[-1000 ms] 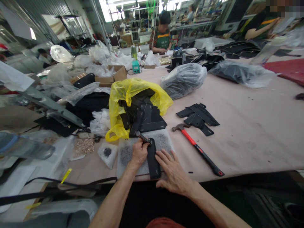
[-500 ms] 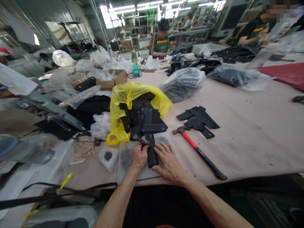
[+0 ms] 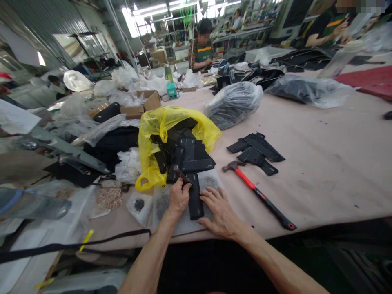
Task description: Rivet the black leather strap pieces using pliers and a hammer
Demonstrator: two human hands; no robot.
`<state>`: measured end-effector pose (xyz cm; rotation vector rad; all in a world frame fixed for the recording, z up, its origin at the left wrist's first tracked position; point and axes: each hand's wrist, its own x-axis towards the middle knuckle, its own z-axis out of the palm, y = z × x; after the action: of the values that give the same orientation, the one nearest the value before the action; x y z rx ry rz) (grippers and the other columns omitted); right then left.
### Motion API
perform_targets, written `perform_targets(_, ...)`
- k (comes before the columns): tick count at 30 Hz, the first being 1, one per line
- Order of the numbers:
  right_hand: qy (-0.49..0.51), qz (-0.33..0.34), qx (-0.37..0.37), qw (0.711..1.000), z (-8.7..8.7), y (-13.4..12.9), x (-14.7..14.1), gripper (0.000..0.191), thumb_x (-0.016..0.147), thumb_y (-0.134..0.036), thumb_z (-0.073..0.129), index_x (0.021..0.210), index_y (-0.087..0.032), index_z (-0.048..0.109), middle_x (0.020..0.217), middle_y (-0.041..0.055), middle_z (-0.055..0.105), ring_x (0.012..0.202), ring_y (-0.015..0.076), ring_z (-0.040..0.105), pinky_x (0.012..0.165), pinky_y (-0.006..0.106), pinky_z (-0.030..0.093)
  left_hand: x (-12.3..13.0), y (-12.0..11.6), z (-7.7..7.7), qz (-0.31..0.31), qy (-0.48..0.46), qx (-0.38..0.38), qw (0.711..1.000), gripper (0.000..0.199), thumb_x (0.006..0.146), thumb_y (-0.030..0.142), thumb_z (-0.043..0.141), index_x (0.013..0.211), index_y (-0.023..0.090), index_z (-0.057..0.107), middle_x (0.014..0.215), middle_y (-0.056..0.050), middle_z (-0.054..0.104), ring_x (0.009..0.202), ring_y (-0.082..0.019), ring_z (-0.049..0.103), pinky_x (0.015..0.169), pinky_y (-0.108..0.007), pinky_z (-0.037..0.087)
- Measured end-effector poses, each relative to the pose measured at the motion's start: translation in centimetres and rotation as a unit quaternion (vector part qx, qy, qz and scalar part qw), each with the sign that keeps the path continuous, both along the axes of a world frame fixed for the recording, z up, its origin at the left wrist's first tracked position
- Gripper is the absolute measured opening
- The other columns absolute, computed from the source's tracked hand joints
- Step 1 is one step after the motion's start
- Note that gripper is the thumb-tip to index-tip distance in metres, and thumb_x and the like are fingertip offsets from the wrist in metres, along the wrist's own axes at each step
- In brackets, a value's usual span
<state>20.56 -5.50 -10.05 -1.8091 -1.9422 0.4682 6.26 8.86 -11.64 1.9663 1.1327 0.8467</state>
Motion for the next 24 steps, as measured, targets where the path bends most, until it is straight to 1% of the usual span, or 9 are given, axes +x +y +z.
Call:
perform_targets(3, 0.017, -0.005, 0.013, 1.0, 0.6, -0.3, 0.1, 0.046, 0.078, -0.046, 0.068, 0.115, -0.02, 0.062, 0.127, 0.0099, 0.06, 0.126, 0.0311, 0.045, 0.118, 0.058, 0.009, -0.4, -1.8, 0.0, -0.011, 0.013, 0.0, 1.0, 0.015, 0.087, 0.02, 0.053, 0.092, 0.017, 0.066, 0.085, -0.005, 0.072, 0.079, -0.019, 0.067, 0.075, -0.03, 0.052)
perform_targets(5, 0.021, -0.005, 0.015, 1.0, 0.9, -0.7, 0.1, 0.042, 0.078, -0.045, 0.068, 0.112, -0.02, 0.062, 0.122, 0.0089, 0.062, 0.12, 0.0288, 0.049, 0.118, 0.055, 0.01, -0.9, -3.5, -0.3, -0.023, 0.008, 0.0, 1.0, 0.016, 0.088, 0.021, 0.053, 0.092, 0.018, 0.068, 0.088, -0.005, 0.073, 0.083, -0.02, 0.068, 0.078, -0.031, 0.053)
perform_targets(7, 0.017, -0.005, 0.013, 1.0, 0.8, -1.0, 0.0, 0.048, 0.079, -0.042, 0.067, 0.121, -0.02, 0.06, 0.132, 0.0107, 0.058, 0.126, 0.0301, 0.045, 0.118, 0.056, 0.01, -1.3, -4.8, -0.6, -0.028, -0.003, 0.003, 1.0, 0.018, 0.088, 0.022, 0.053, 0.096, 0.018, 0.069, 0.095, -0.006, 0.074, 0.09, -0.022, 0.069, 0.083, -0.033, 0.054)
perform_targets(9, 0.009, -0.003, 0.007, 1.0, 0.3, -1.4, 0.0, 0.058, 0.079, -0.04, 0.065, 0.132, -0.018, 0.054, 0.144, 0.0128, 0.049, 0.136, 0.0328, 0.036, 0.117, 0.058, 0.01, -1.4, -5.3, -0.7, -0.028, -0.017, 0.005, 0.999, 0.019, 0.088, 0.022, 0.053, 0.098, 0.018, 0.07, 0.098, -0.006, 0.074, 0.093, -0.022, 0.069, 0.087, -0.034, 0.055)
perform_targets(12, 0.004, 0.003, -0.004, 1.0, -0.6, -1.7, -0.1, 0.063, 0.081, -0.041, 0.063, 0.138, -0.018, 0.05, 0.15, 0.0128, 0.043, 0.142, 0.0339, 0.028, 0.117, 0.059, 0.009, -0.8, -4.3, -0.3, -0.03, -0.028, -0.006, 0.999, 0.018, 0.088, 0.023, 0.055, 0.097, 0.018, 0.07, 0.097, -0.006, 0.074, 0.092, -0.021, 0.069, 0.088, -0.034, 0.055)
perform_targets(14, 0.004, 0.007, -0.004, 1.0, -1.0, -1.7, 0.0, 0.063, 0.081, -0.042, 0.063, 0.139, -0.018, 0.05, 0.15, 0.012, 0.044, 0.142, 0.0336, 0.028, 0.118, 0.059, 0.008, 0.0, -3.1, -0.2, -0.026, -0.028, -0.012, 0.999, 0.017, 0.087, 0.023, 0.056, 0.095, 0.018, 0.07, 0.095, -0.005, 0.074, 0.091, -0.021, 0.069, 0.086, -0.033, 0.055)
perform_targets(17, 0.005, 0.006, 0.003, 1.0, -1.1, -1.7, 0.0, 0.064, 0.082, -0.043, 0.063, 0.14, -0.018, 0.05, 0.15, 0.0115, 0.044, 0.142, 0.0333, 0.028, 0.118, 0.059, 0.008, 1.1, -1.7, -0.2, -0.003, -0.029, -0.012, 1.0, 0.016, 0.086, 0.024, 0.058, 0.091, 0.018, 0.071, 0.091, -0.006, 0.074, 0.088, -0.021, 0.07, 0.083, -0.033, 0.055)
perform_targets(20, 0.007, 0.0, 0.008, 1.0, -1.0, -1.8, 0.0, 0.064, 0.083, -0.042, 0.063, 0.141, -0.019, 0.049, 0.151, 0.0108, 0.043, 0.143, 0.0327, 0.028, 0.118, 0.059, 0.009, 1.6, -1.6, -0.6, 0.005, -0.043, -0.011, 0.999, 0.016, 0.085, 0.024, 0.058, 0.091, 0.018, 0.071, 0.093, -0.006, 0.075, 0.09, -0.022, 0.07, 0.085, -0.034, 0.055)
perform_targets(24, 0.011, -0.01, 0.011, 1.0, -0.8, -1.9, 0.0, 0.065, 0.082, -0.04, 0.065, 0.141, -0.019, 0.049, 0.151, 0.0105, 0.043, 0.142, 0.0336, 0.029, 0.118, 0.06, 0.009, 1.4, -2.0, -0.8, 0.003, -0.046, -0.017, 0.999, 0.017, 0.086, 0.026, 0.058, 0.093, 0.02, 0.072, 0.096, -0.006, 0.075, 0.094, -0.022, 0.07, 0.089, -0.035, 0.055)
